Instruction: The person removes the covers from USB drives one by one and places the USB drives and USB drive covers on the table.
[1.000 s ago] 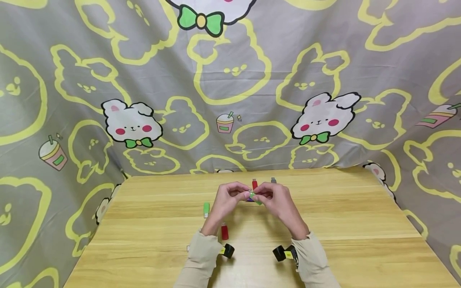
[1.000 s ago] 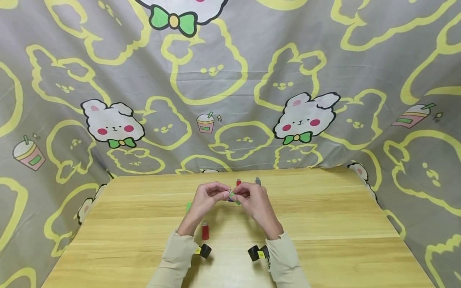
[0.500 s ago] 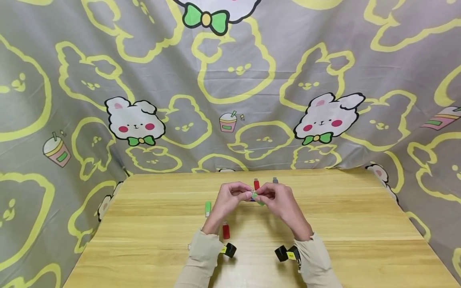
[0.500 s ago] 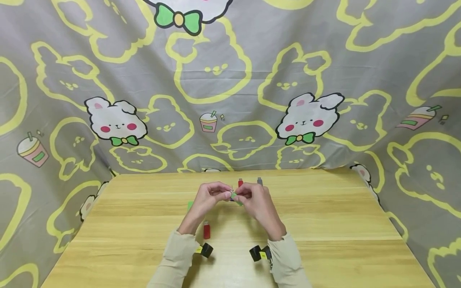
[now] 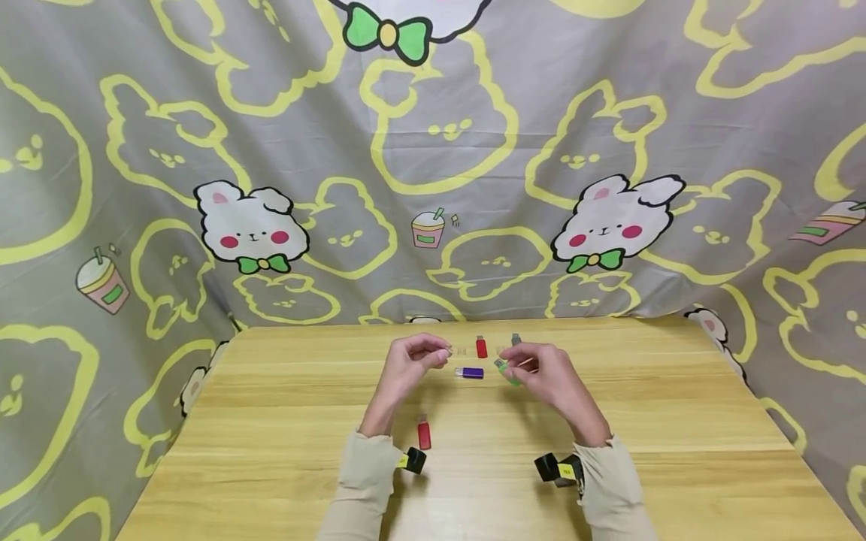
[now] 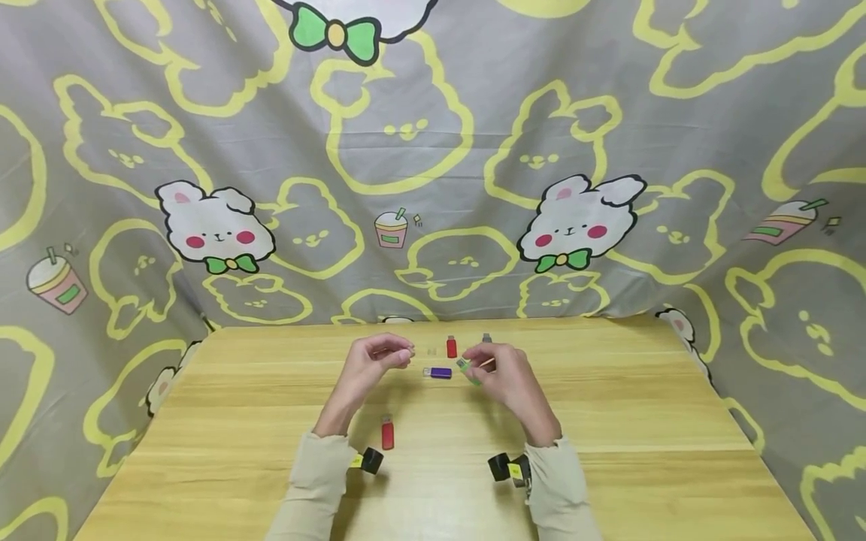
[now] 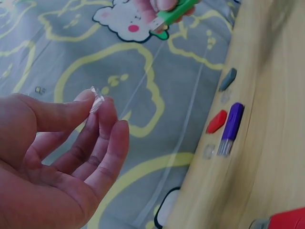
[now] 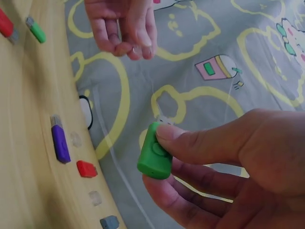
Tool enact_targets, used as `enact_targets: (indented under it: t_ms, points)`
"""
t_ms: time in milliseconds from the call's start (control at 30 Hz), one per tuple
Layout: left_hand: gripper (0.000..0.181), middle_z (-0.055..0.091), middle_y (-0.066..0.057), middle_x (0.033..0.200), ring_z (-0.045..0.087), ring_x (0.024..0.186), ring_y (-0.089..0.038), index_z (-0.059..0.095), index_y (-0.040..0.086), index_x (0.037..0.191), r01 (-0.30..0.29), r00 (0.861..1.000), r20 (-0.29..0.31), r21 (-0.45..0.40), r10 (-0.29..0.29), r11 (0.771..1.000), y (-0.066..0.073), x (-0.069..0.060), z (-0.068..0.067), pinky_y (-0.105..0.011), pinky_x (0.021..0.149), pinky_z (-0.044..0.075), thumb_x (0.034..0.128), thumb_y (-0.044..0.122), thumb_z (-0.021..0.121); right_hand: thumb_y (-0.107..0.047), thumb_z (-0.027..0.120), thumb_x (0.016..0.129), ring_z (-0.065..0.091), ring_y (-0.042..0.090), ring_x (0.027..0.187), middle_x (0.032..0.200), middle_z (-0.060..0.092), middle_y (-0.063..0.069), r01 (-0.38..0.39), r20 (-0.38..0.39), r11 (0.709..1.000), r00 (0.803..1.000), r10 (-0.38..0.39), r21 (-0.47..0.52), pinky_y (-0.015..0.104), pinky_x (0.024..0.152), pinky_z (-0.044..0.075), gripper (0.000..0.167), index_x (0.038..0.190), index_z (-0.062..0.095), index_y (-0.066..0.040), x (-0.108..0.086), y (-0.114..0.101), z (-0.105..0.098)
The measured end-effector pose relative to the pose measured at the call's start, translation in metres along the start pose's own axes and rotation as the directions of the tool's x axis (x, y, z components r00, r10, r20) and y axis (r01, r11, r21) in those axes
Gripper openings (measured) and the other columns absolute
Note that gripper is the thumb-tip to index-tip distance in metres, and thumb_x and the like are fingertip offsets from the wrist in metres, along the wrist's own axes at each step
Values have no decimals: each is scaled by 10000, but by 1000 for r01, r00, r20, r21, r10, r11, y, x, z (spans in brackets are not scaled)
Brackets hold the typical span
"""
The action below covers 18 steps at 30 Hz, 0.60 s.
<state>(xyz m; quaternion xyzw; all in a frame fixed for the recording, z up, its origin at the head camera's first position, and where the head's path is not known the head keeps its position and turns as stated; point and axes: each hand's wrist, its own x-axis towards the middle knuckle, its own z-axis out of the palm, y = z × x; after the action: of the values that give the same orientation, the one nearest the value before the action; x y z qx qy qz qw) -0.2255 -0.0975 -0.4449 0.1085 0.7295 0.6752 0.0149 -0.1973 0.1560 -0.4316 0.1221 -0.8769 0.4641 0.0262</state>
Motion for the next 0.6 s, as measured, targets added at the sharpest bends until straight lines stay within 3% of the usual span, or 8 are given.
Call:
enact_targets:
  t_ms: [133, 367, 500, 600]
  points:
    - [113, 736, -197, 979, 713, 843, -223, 735, -80, 1042, 0, 1000, -16, 31, 0, 1000, -4, 0, -6, -287, 775, 609, 942, -47, 696, 24, 764, 891, 715, 250, 825, 989, 755, 145, -49, -12, 999, 999, 49, 6, 267, 652, 593, 136, 1027, 764, 12, 2, 4, 4]
    - [120, 736, -219, 982, 725, 876, -315, 740, -84, 1031, 6, 999, -46, 21, -5, 1000, -8, 2, -12, -315, 776, 619, 921, -91, 694, 9, 779, 885, 721, 244, 833, 993, 746, 135, -62, -4, 995, 998, 63, 80, 293, 720, 605, 121, 1002, 746, 13, 10, 12, 15]
    - [115, 732, -229, 970, 716, 862, -309, 742, -84, 1028, 8, 998, -63, 25, -6, 1000, -9, 3, -14, -301, 769, 618, 920, -85, 701, -9, 791, 883, 729, 241, 822, 967, 741, 108, -67, -13, 991, 998, 69, 119, 310, 718, 611, 111, 984, 747, -4, 22, 11, 25]
    - [113, 732, -232, 964, 707, 835, -266, 745, -79, 1028, 7, 997, -75, 32, -4, 999, -10, 3, -16, -291, 766, 616, 920, -66, 714, -6, 788, 886, 736, 280, 802, 951, 737, 124, -75, -6, 984, 997, 77, 161, 397, 732, 627, 108, 984, 745, 8, 36, 5, 33]
